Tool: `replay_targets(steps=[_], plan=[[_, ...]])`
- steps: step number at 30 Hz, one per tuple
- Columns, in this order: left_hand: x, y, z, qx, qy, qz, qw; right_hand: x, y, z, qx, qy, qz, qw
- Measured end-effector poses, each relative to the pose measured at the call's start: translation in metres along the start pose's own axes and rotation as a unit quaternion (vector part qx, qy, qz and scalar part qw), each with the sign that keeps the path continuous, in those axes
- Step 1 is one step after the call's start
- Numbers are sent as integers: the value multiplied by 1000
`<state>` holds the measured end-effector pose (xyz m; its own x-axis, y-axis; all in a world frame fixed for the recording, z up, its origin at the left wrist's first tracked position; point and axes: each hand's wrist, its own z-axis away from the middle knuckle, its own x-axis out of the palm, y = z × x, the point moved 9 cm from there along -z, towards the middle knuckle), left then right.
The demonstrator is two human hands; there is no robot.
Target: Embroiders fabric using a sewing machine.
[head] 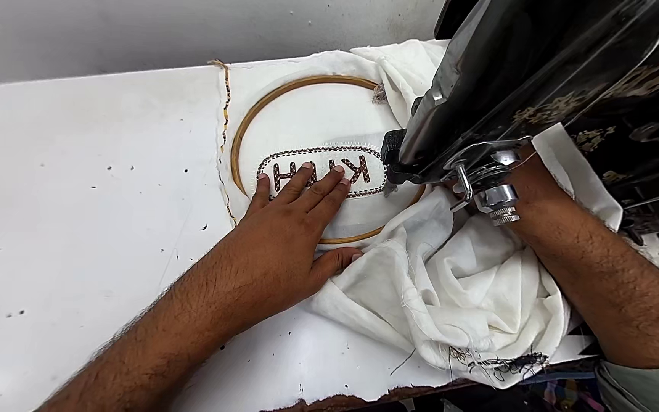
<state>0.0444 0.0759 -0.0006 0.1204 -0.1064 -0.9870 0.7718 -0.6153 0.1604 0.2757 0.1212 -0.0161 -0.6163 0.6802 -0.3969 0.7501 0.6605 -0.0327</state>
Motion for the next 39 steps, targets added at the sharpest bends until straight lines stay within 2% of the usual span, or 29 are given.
replay_targets(steps=[1,2,3,4,8,20,24,25,26,27,29,33,35,37,38,39], plan=[[0,0,0,-2,0,2,1000,-9,-11,-15,57,-70,-6,996],[0,0,0,-4,0,5,1000,-20,-28,-40,172,-242,-21,955],[0,-1,0,-6,-1,6,1000,-27,-40,-54,229,-284,-36,930],[0,-1,0,-8,-1,6,1000,-31,-45,-61,251,-281,-41,925],[0,0,0,-5,3,5,1000,-30,-45,-61,230,-249,-39,940],[1,4,0,-4,0,3,1000,-34,-55,-71,188,-269,6,945],[2,4,-3,-4,7,7,1000,-25,-39,-58,222,-336,21,915],[2,4,-3,-2,10,5,1000,-13,-21,-40,194,-318,45,927],[3,3,-3,0,13,4,1000,1,4,-11,106,-141,72,982],[3,3,-3,1,15,4,1000,17,27,9,84,-122,83,986],[3,2,-4,-1,16,4,1000,34,49,24,112,-206,91,968],[3,3,-3,-1,14,3,1000,39,54,26,138,-235,97,957],[3,3,-3,2,11,6,1000,34,48,25,110,-202,98,968],[3,3,-3,0,10,5,1000,14,23,7,84,-113,85,986],[2,4,-3,0,11,7,1000,-1,2,-13,105,-117,69,985],[2,5,-2,2,15,10,1000,-11,-19,-39,211,-319,48,923]])
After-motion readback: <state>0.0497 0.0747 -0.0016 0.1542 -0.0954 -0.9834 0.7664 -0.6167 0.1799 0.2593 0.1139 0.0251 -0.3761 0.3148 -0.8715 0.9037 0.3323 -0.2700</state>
